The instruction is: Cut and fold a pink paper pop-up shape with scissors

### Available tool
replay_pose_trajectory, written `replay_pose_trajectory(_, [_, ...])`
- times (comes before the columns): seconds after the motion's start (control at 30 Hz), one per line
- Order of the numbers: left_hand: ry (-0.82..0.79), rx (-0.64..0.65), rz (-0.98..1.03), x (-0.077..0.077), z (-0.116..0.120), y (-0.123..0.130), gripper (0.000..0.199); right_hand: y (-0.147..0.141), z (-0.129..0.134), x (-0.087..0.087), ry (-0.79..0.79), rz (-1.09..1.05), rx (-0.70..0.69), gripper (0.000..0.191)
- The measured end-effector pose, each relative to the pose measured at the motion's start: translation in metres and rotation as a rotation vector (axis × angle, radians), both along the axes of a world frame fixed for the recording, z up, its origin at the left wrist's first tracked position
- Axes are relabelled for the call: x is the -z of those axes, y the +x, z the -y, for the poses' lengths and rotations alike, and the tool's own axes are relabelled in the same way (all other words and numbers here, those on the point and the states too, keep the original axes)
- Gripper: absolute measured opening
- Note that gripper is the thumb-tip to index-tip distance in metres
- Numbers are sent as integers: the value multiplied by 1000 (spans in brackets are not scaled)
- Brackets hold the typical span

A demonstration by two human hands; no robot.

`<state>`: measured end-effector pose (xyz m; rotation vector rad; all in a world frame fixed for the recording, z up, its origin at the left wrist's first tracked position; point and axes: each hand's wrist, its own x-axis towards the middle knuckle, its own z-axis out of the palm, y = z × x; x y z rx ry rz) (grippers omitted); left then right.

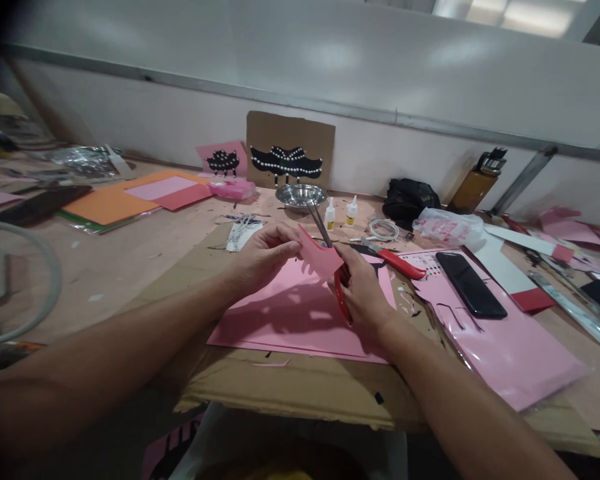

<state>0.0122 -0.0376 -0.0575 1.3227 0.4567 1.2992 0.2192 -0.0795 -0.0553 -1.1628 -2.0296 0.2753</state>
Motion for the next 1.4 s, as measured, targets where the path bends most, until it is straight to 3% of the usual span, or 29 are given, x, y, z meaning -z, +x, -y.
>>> replay_pose_trajectory(0.23, [-24, 0, 8, 0, 0, -1, 18, -4, 9, -17, -4, 98, 1, 35])
replay_pose_trajectory(0.33, [-47, -17, -21, 1, -1, -2, 17, -5, 10, -16, 32, 110, -19, 43])
replay_pose_trajectory(0.5, [-43, -25, -21, 2, -2, -2, 10, -5, 8, -11, 59, 118, -47, 38])
replay_pose_trajectory(0.77, [-29, -161, -94, -11, 7, 0, 6, -2, 6, -6, 124, 152, -63, 47])
replay_pose_trajectory(1.1, [14, -23, -64, 7, -3, -4, 10, -6, 9, -10, 74, 84, -70, 37])
replay_pose_trajectory(1.4, [10, -47, -44, 2, 1, -3, 12, -3, 8, -11, 90, 106, -24, 44])
